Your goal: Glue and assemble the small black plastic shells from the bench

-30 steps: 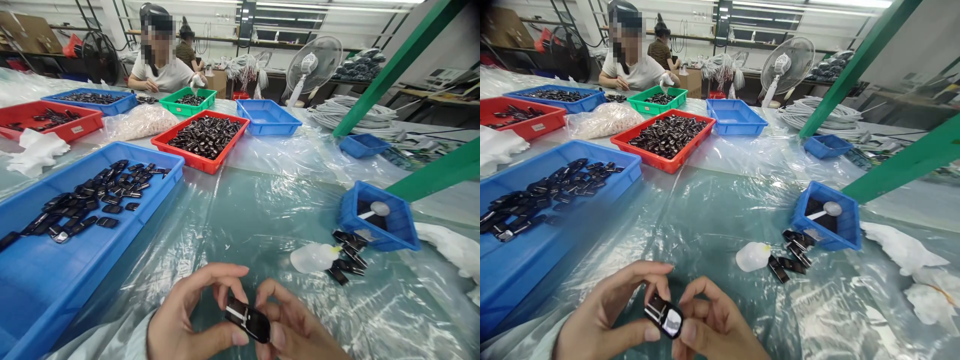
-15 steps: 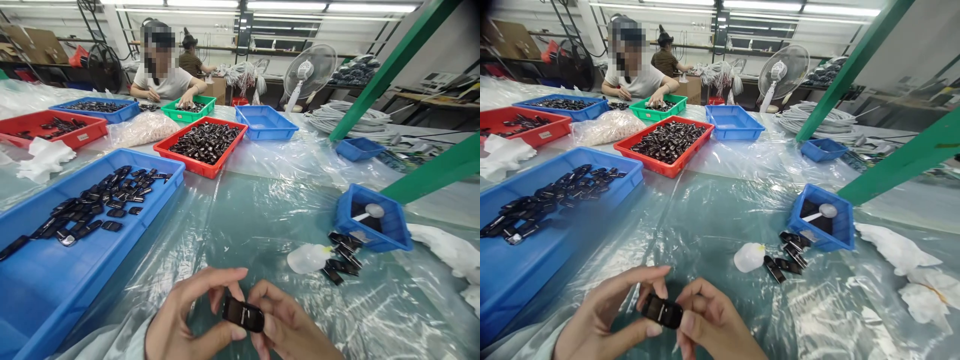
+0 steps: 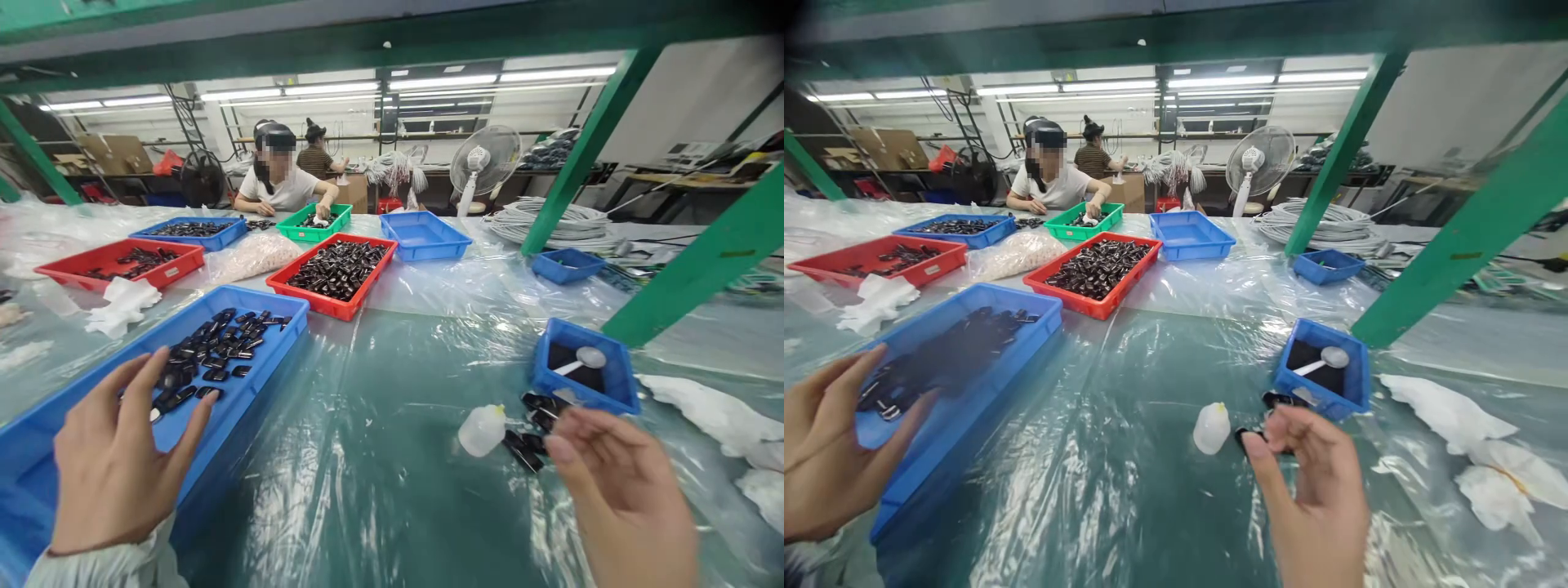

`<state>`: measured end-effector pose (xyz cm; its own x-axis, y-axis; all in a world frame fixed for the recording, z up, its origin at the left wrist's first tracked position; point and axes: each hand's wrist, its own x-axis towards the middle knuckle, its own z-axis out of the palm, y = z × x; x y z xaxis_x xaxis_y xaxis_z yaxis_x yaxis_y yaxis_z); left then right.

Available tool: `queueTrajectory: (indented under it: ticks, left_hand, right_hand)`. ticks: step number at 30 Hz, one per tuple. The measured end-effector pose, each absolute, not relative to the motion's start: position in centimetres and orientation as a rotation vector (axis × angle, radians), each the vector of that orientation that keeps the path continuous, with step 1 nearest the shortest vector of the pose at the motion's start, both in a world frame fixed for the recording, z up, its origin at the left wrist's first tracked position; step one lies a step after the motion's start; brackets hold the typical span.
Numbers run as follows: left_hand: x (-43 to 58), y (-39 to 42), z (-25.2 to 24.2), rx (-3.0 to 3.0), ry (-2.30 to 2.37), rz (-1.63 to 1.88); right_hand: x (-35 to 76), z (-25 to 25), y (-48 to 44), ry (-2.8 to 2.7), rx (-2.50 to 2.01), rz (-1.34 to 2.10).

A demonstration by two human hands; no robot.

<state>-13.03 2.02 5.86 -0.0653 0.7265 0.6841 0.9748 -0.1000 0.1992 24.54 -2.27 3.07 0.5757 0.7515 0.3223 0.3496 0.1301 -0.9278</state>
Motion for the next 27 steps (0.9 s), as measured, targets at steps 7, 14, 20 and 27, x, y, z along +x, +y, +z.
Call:
queueTrajectory:
  ticks: [7,14,20,27]
  left_hand:
    - [-2.1,0.2,2.3,-2.719,-1.223,-0.936]
    - [6.9,0.9,-0.7,-3.128,-1.133,-0.895]
    - [13.6,2.7,0.3,-3.240,-1.031,-0.776]
    - [15.2,3.1,-0.1,-3.266,-0.974,-0.718]
  right_hand:
    - [24.4,0.8,-0.4,-1.278,-1.473,0.760]
    - [27.1,3.5,-0.4,-1.076,-1.399,0.606]
    - [28.4,4.0,-0.7,-0.987,-1.349,0.536]
    - [28.5,3.7,-1.3,-1.026,-1.393,0.532]
